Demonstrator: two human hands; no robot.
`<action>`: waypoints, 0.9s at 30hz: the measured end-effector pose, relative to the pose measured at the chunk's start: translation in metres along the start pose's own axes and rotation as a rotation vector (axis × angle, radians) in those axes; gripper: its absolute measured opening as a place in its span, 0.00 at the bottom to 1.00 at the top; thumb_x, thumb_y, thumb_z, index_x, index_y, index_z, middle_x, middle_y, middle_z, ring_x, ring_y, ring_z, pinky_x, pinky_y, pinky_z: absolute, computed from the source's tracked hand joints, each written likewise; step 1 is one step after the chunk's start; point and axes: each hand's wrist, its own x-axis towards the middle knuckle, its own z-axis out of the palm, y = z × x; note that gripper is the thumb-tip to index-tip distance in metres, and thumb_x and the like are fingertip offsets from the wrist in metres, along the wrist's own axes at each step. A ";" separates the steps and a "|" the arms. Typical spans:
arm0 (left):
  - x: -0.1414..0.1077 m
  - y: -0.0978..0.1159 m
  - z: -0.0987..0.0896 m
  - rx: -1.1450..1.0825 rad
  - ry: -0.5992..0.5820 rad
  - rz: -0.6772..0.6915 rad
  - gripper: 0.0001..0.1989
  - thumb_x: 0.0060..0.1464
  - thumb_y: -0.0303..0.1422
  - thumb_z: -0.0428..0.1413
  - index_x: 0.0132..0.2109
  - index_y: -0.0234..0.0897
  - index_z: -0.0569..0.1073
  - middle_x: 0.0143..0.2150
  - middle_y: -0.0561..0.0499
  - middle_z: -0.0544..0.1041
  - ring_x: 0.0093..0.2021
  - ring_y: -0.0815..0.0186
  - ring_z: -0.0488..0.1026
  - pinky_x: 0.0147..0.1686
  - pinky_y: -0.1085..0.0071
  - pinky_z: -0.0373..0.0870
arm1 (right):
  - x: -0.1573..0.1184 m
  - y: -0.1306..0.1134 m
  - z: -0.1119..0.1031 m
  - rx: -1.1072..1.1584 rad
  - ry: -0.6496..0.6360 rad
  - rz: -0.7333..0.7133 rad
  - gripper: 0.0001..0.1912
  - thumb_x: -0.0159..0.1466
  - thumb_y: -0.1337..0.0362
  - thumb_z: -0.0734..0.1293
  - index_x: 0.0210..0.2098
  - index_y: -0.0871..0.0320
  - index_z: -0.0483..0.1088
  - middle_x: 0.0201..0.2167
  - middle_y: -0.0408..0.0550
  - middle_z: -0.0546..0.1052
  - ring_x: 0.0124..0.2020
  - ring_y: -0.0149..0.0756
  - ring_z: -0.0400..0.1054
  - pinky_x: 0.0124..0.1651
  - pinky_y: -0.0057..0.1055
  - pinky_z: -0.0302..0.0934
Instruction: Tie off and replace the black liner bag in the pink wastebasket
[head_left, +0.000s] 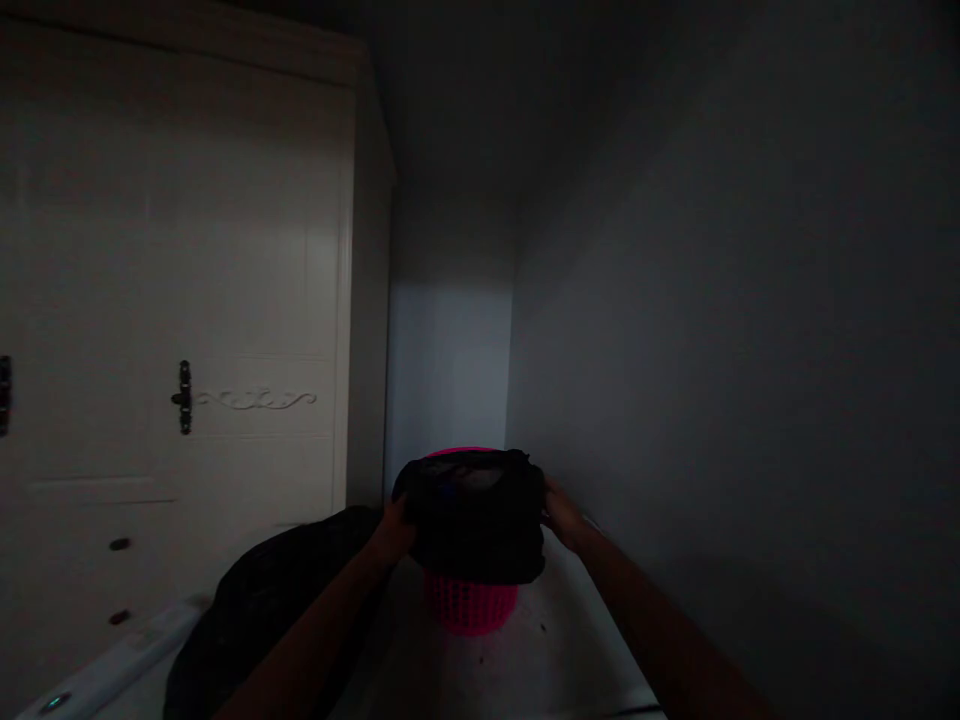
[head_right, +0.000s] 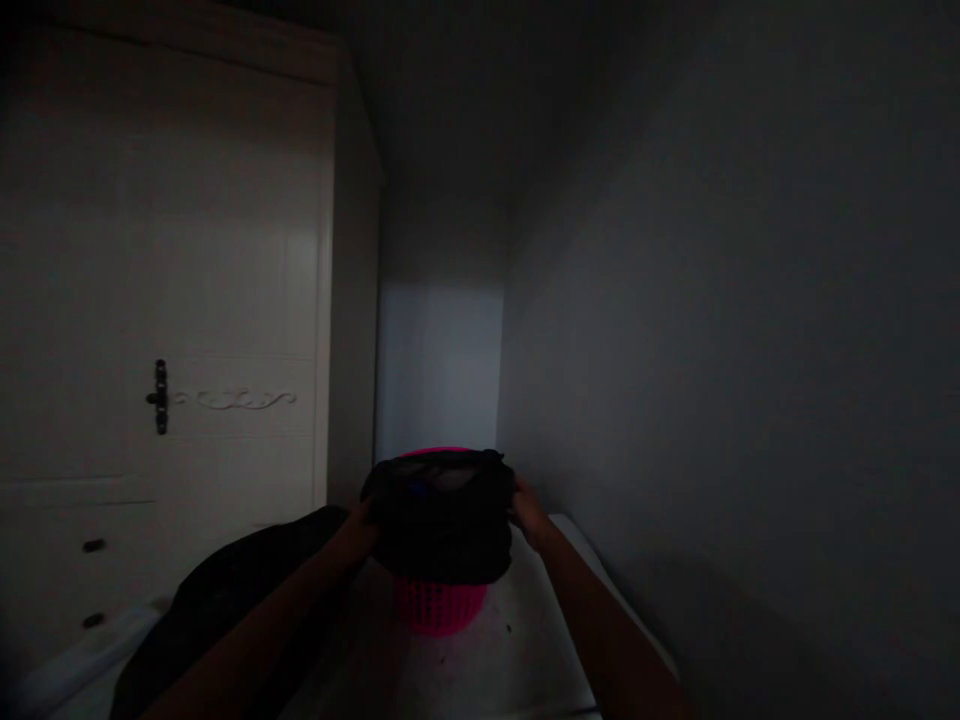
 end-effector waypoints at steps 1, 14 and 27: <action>0.001 0.000 0.001 -0.009 -0.014 -0.012 0.28 0.33 0.21 0.64 0.47 0.36 0.79 0.48 0.42 0.84 0.60 0.43 0.75 0.61 0.46 0.71 | 0.000 0.002 -0.001 -0.008 0.003 -0.024 0.26 0.55 0.50 0.67 0.52 0.48 0.74 0.48 0.47 0.82 0.48 0.43 0.75 0.52 0.43 0.67; 0.003 -0.010 0.015 -0.134 0.090 -0.230 0.17 0.43 0.27 0.63 0.44 0.34 0.79 0.42 0.41 0.85 0.51 0.46 0.80 0.52 0.49 0.77 | -0.008 0.022 -0.022 0.017 0.201 -0.241 0.34 0.52 0.34 0.69 0.45 0.53 0.76 0.42 0.53 0.83 0.50 0.53 0.74 0.56 0.48 0.67; 0.001 -0.009 0.027 -0.118 -0.073 -0.089 0.26 0.38 0.38 0.71 0.46 0.35 0.80 0.44 0.43 0.85 0.51 0.44 0.79 0.56 0.47 0.75 | -0.005 0.027 -0.051 -0.136 0.149 -0.322 0.39 0.51 0.28 0.64 0.47 0.52 0.74 0.55 0.56 0.78 0.59 0.54 0.68 0.64 0.51 0.60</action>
